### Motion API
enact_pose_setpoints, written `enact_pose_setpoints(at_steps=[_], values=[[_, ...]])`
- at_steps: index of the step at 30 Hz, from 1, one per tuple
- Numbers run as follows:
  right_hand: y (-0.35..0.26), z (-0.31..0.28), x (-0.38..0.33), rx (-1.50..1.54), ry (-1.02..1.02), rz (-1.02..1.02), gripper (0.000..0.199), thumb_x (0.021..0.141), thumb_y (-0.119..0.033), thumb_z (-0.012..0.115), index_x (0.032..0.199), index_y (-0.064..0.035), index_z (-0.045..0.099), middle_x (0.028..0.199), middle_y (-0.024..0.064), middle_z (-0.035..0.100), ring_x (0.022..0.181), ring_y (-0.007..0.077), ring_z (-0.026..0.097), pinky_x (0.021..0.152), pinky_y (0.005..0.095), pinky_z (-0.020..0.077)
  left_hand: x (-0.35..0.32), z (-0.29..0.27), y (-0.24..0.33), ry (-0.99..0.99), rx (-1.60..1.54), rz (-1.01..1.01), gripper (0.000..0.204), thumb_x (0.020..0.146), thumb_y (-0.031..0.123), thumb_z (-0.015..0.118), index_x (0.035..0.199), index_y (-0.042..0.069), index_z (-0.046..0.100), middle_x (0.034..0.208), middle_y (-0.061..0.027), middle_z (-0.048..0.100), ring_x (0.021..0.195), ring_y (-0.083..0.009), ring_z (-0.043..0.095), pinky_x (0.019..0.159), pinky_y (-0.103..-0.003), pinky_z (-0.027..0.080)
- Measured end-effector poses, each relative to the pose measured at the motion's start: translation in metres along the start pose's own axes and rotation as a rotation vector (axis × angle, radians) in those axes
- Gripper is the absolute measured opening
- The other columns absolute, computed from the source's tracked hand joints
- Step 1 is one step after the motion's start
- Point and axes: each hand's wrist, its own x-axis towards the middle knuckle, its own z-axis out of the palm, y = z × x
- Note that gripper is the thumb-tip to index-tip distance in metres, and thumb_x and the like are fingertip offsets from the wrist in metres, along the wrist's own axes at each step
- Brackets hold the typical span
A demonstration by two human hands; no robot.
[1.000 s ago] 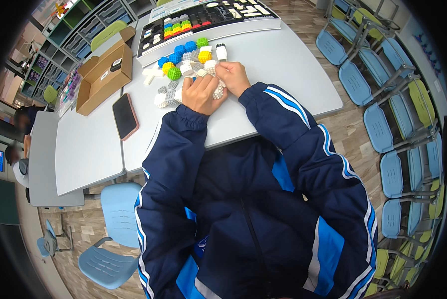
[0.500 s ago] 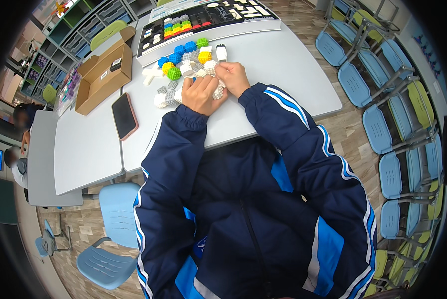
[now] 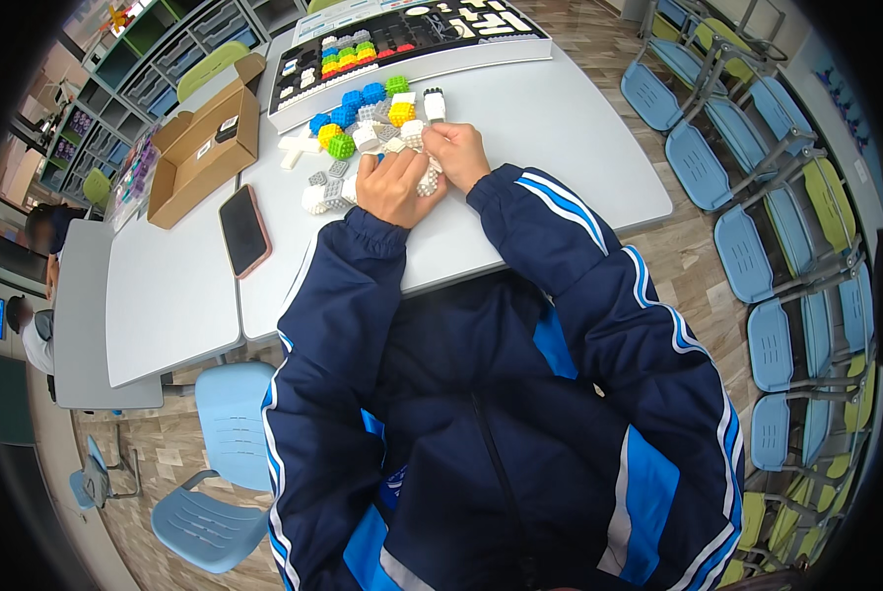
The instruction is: The person assembles small colorful interlocking blocks into a linear structure on a table. They repeatedly pick up blocks, connect them, and place the growing assembly back on the table, occasionally rearranging pieces to continue building.
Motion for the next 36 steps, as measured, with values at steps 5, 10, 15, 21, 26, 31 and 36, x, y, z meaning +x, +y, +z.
enact_pose_setpoints(at_steps=[5,10,15,21,26,31,36], values=[[-0.001,0.001,-0.001,0.01,0.011,0.01,0.028,0.084,-0.02,0.06,0.07,0.0036,0.061,0.055,0.0106,0.055,0.053,0.0137,0.049,0.053,0.0353,0.0415,0.001,0.0,0.0,0.01,0.005,-0.002,0.025,0.066,0.025,0.078,0.076,0.011,0.059,0.071,-0.0014,0.057,0.06,-0.0197,0.053,0.06,-0.033,0.032],[0.003,0.001,0.006,0.135,0.083,0.093,0.03,0.085,-0.022,0.059,0.071,0.0037,0.063,0.058,0.0134,0.059,0.054,0.0158,0.053,0.056,0.0344,0.044,0.001,-0.001,0.001,0.006,0.043,0.011,0.026,0.067,0.026,0.078,0.072,0.012,0.056,0.068,-0.0017,0.054,0.058,-0.02,0.052,0.06,-0.034,0.032],[-0.008,-0.001,0.003,-0.116,0.161,0.011,0.033,0.088,-0.028,0.059,0.074,0.0011,0.065,0.066,0.0185,0.065,0.062,0.0311,0.063,0.059,0.0406,0.0468,-0.001,0.004,-0.001,-0.033,0.118,-0.058,0.025,0.068,0.028,0.077,0.074,0.013,0.058,0.068,-0.0014,0.056,0.06,-0.0196,0.054,0.063,-0.035,0.033],[-0.016,-0.008,0.003,-0.375,0.198,0.019,0.037,0.089,-0.04,0.061,0.086,-0.0031,0.064,0.073,0.0199,0.068,0.07,0.0406,0.065,0.064,0.0467,0.0485,-0.011,0.013,-0.01,-0.142,0.205,-0.188,0.033,0.072,0.032,0.075,0.096,0.012,0.067,0.078,-0.0016,0.066,0.071,-0.0193,0.061,0.068,-0.036,0.035],[-0.018,-0.007,0.001,-0.356,0.143,-0.058,0.037,0.087,-0.04,0.067,0.09,-0.0041,0.062,0.078,0.0162,0.068,0.071,0.0326,0.065,0.064,0.0414,0.049,-0.013,0.015,-0.011,-0.159,0.212,-0.188,0.045,0.073,0.032,0.074,0.114,0.013,0.066,0.08,-0.0019,0.067,0.073,-0.0192,0.061,0.07,-0.036,0.036],[-0.006,-0.006,0.005,-0.306,0.093,-0.195,0.03,0.087,-0.031,0.07,0.091,-0.003,0.063,0.088,0.0114,0.066,0.078,0.0234,0.062,0.069,0.0324,0.0485,-0.012,0.015,-0.011,-0.176,0.214,-0.204,0.057,0.073,0.032,0.075,0.125,0.014,0.062,0.08,-0.0013,0.067,0.073,-0.0188,0.061,0.071,-0.036,0.036],[-0.009,-0.006,0.002,-0.326,0.135,-0.434,0.025,0.089,-0.029,0.067,0.093,-0.0045,0.064,0.104,0.01,0.061,0.09,0.0227,0.058,0.079,0.0342,0.0453,-0.011,0.014,-0.009,-0.076,0.226,-0.242,0.063,0.069,0.027,0.078,0.128,0.013,0.06,0.082,0.0001,0.067,0.076,-0.0172,0.061,0.072,-0.035,0.036]])
